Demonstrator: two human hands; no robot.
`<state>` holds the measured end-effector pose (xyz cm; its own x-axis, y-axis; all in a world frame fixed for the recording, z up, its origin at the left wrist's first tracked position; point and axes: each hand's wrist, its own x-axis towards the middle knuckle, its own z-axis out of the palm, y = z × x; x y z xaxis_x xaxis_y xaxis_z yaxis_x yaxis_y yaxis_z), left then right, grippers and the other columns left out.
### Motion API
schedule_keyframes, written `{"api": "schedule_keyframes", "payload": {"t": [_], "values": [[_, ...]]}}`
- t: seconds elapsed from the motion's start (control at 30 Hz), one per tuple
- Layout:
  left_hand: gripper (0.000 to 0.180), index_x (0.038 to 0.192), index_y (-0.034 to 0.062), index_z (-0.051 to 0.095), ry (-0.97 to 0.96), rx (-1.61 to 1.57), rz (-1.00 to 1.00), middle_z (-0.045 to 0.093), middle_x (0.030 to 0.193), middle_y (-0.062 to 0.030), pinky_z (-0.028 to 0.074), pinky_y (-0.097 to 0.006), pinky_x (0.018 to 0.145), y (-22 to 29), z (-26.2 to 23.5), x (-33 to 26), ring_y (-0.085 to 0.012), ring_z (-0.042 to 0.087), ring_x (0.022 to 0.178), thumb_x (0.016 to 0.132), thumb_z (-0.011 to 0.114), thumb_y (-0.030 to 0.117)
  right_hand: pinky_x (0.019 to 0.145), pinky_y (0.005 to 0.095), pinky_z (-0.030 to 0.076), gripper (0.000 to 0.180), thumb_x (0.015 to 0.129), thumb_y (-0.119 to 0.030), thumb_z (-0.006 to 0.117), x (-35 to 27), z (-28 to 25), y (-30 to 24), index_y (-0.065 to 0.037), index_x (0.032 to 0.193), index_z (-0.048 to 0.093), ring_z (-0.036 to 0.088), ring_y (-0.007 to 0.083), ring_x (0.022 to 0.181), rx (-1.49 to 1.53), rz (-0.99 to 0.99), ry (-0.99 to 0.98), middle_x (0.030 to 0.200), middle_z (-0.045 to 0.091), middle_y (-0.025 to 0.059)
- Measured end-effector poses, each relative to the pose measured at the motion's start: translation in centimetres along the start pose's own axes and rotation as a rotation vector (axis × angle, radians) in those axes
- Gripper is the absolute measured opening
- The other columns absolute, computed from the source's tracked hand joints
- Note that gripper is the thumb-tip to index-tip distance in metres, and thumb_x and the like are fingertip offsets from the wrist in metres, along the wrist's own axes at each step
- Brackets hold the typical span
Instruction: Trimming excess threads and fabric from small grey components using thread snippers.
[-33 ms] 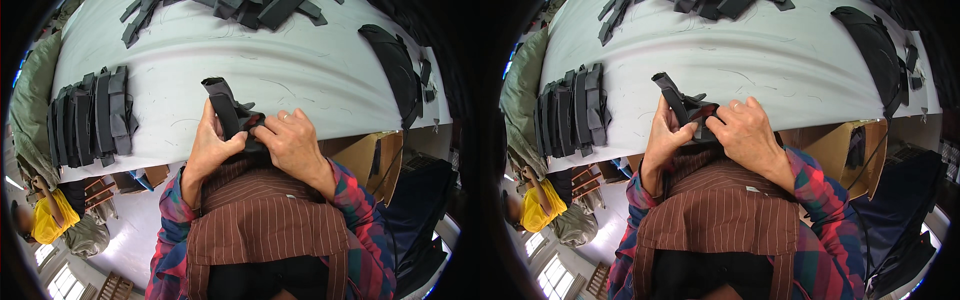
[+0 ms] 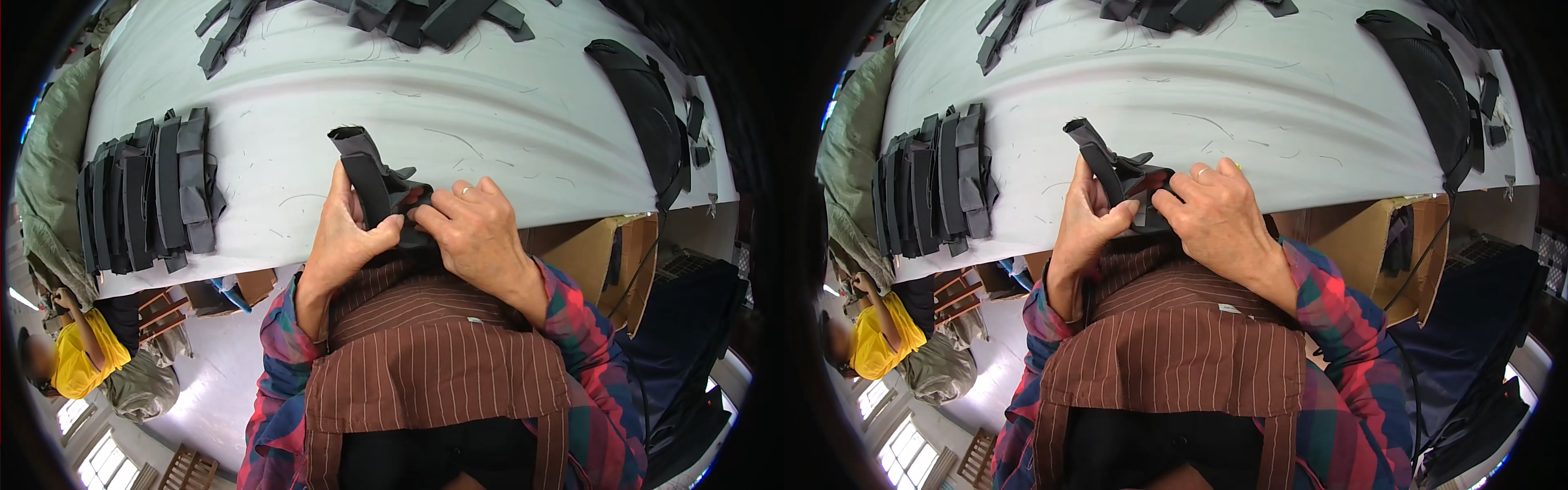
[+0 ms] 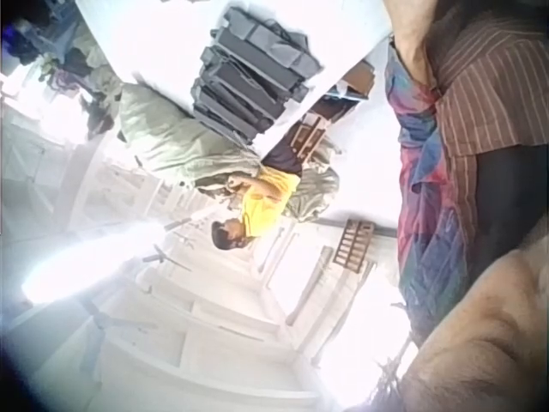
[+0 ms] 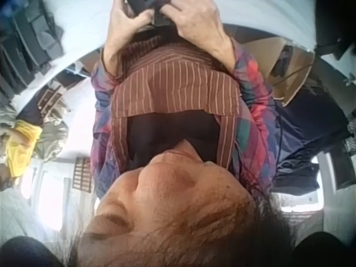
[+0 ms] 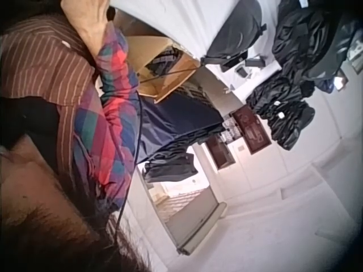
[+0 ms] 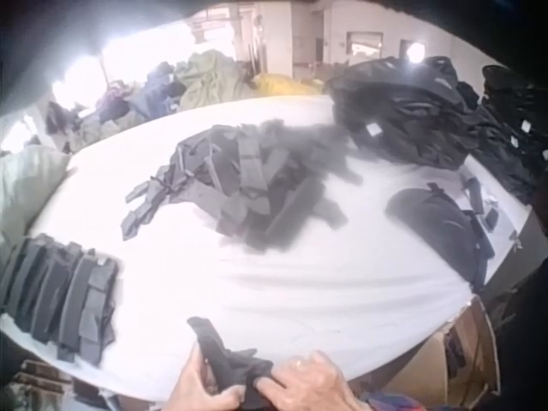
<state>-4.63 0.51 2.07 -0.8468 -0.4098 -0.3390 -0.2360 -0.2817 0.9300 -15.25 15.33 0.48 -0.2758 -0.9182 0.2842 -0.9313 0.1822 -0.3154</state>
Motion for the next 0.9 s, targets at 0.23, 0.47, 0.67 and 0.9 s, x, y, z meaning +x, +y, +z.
{"api": "schedule_keyframes", "payload": {"t": [0.23, 0.47, 0.67, 0.9], "values": [[0.062, 0.124, 0.0034, 0.032, -0.019, -0.031, 0.006, 0.048, 0.104, -0.0067, 0.045, -0.027, 0.086, -1.0, -0.9, -1.3, -0.0126, 0.053, 0.099, 0.071, 0.061, -0.005, 0.057, 0.0333, 0.033, 0.006, 0.072, -0.010, 0.066, -0.1, 0.2, -0.4, -0.012, 0.078, 0.065, 0.049, 0.0180, 0.061, 0.004, 0.059, 0.002, 0.065, 0.050, 0.0000], [0.051, 0.110, 0.0075, 0.034, 0.030, -0.079, 0.050, 0.045, 0.101, -0.0052, 0.041, -0.025, 0.085, -1.1, -1.7, -2.4, -0.0102, 0.048, 0.094, 0.067, 0.058, -0.006, 0.058, 0.0354, 0.038, 0.009, 0.075, -0.015, 0.070, -0.2, -1.3, -1.1, -0.011, 0.081, 0.064, 0.055, 0.0194, 0.065, 0.212, 0.121, 0.085, 0.066, 0.053, 0.0019], [0.055, 0.109, 0.0090, 0.035, 0.088, -0.156, 0.163, 0.050, 0.098, -0.0062, 0.040, -0.024, 0.081, 0.1, -2.2, -4.5, -0.0111, 0.048, 0.087, 0.062, 0.054, -0.009, 0.064, 0.0291, 0.043, 0.024, 0.077, -0.010, 0.069, -1.4, -3.4, -1.0, -0.008, 0.101, 0.066, 0.054, 0.0156, 0.065, 0.731, 0.274, 0.071, 0.078, 0.062, -0.0003], [0.066, 0.112, 0.0039, 0.039, -0.242, -0.430, 0.224, 0.054, 0.094, -0.0100, 0.043, -0.024, 0.064, 1.5, -2.8, -6.3, -0.0141, 0.054, 0.076, 0.048, 0.053, 0.001, 0.076, 0.0195, 0.045, 0.020, 0.088, -0.010, 0.063, -0.5, -2.5, -0.9, 0.002, 0.105, 0.064, 0.057, 0.0062, 0.077, 1.361, 0.547, -0.044, 0.087, 0.065, 0.0021]]}}
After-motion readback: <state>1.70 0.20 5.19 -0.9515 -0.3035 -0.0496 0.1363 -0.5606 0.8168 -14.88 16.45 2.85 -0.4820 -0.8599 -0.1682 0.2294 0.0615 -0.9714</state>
